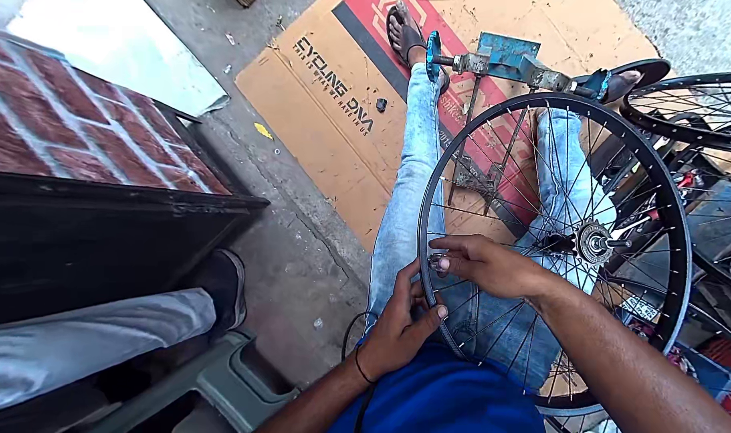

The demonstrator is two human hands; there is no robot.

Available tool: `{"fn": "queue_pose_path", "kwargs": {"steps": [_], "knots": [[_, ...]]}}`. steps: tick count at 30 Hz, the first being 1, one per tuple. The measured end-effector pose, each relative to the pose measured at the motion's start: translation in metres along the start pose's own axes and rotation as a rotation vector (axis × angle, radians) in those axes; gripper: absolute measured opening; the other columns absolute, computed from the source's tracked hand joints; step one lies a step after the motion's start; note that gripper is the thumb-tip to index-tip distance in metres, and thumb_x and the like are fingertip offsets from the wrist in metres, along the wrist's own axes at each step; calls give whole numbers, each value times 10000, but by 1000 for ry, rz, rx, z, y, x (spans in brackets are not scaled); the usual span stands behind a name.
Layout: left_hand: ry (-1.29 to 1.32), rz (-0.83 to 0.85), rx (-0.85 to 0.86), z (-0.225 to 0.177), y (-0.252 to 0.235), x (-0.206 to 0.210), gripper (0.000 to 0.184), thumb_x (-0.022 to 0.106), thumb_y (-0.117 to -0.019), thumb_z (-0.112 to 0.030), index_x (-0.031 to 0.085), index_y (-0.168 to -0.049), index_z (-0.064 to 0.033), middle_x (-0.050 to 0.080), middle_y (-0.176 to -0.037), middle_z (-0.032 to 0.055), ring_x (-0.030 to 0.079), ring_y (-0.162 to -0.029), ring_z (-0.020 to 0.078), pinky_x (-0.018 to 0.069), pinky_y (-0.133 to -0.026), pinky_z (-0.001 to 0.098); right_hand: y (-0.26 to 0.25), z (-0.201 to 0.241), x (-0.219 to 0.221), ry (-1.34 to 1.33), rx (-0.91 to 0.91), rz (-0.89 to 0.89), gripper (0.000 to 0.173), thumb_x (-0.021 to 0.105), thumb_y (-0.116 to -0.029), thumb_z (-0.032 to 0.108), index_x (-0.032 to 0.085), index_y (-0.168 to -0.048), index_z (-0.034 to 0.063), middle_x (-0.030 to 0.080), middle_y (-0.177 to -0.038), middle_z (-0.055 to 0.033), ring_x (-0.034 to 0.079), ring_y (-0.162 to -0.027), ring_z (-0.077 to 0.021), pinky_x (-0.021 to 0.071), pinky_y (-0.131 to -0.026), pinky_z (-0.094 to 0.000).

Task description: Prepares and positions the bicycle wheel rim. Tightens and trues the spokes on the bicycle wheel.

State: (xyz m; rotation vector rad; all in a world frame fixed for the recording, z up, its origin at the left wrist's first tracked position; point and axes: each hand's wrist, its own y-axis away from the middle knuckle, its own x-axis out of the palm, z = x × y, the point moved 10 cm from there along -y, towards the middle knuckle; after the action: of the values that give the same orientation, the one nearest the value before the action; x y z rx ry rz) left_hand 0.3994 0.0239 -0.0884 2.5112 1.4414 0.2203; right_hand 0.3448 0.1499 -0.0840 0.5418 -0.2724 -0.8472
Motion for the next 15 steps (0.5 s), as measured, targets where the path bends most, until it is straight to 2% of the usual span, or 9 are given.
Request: {"fn": "queue_pose_path", "kwargs": {"steps": [2, 3, 4, 6, 7, 9, 11, 13, 15], "knots": [[3, -3, -2, 2, 0, -1, 747, 635, -998, -250, 182, -1585, -161, 688, -1015, 71, 692, -859, 173, 596, -792, 311, -7, -4, -1, 27, -4, -30, 418, 634, -1020, 133, 588, -1431, 77, 720, -953, -71, 644, -734, -134, 553, -684, -338], [6, -6, -11, 3, 1, -2, 746, 634, -995, -233, 185, -1587, -166, 688, -1030, 74, 692, -861, 179, 598, -793, 314, -9, -7, -1, 101, 4, -81, 415, 688, -991, 167, 624, -1400, 124, 748, -998, -29, 696, -805, -120, 594, -760, -366], [11, -9, -21, 4, 1, -3, 745, 633, -993, -221, 190, -1589, -170, 686, -1038, 77, 691, -861, 185, 598, -792, 316, -10, -7, -3, 198, -14, -181, 377, 733, -962, 210, 680, -1333, 167, 758, -971, 14, 710, -807, -108, 607, -768, -391], [20, -10, -30, 6, -1, -4, 750, 633, -991, -200, 186, -1592, -167, 687, -1035, 88, 694, -867, 195, 599, -801, 325, -3, 3, -8, 440, -154, -479, 179, 771, -914, 241, 754, -1088, 203, 737, -834, 50, 698, -716, -121, 588, -644, -423], [29, -12, -33, 7, -2, -4, 752, 633, -991, -191, 184, -1593, -159, 688, -1041, 97, 697, -879, 204, 600, -811, 334, 4, 11, -6, 552, -257, -628, 70, 752, -894, 199, 741, -960, 176, 702, -758, 30, 674, -648, -152, 547, -554, -421], [43, -14, -38, 8, -2, -3, 760, 636, -987, -187, 181, -1594, -153, 691, -1093, 113, 704, -912, 220, 605, -828, 349, 9, 16, 1, 659, -345, -765, 25, 698, -850, 128, 709, -869, 139, 688, -736, -1, 671, -621, -188, 523, -500, -417], [53, -6, -32, 8, -3, -4, 755, 639, -986, -190, 185, -1589, -159, 684, -1143, 117, 705, -946, 227, 605, -850, 357, 6, 13, 0, 633, -303, -660, 99, 703, -874, 230, 688, -929, 149, 705, -773, 8, 688, -661, -185, 535, -534, -434], [50, -11, -25, 8, -2, -5, 737, 646, -983, -198, 204, -1572, -166, 687, -1105, 108, 703, -924, 218, 603, -832, 346, 5, 9, -2, 550, -249, -429, 232, 649, -978, 390, 681, -1064, 177, 733, -890, 34, 711, -785, -145, 580, -651, -429], [44, -11, -12, 6, -3, -3, 742, 656, -978, -203, 205, -1566, -169, 693, -1030, 91, 704, -874, 198, 604, -807, 331, 5, 8, -7, 475, -234, -272, 216, 601, -1029, 386, 681, -1087, 194, 709, -862, 62, 684, -753, -98, 579, -650, -382]]}}
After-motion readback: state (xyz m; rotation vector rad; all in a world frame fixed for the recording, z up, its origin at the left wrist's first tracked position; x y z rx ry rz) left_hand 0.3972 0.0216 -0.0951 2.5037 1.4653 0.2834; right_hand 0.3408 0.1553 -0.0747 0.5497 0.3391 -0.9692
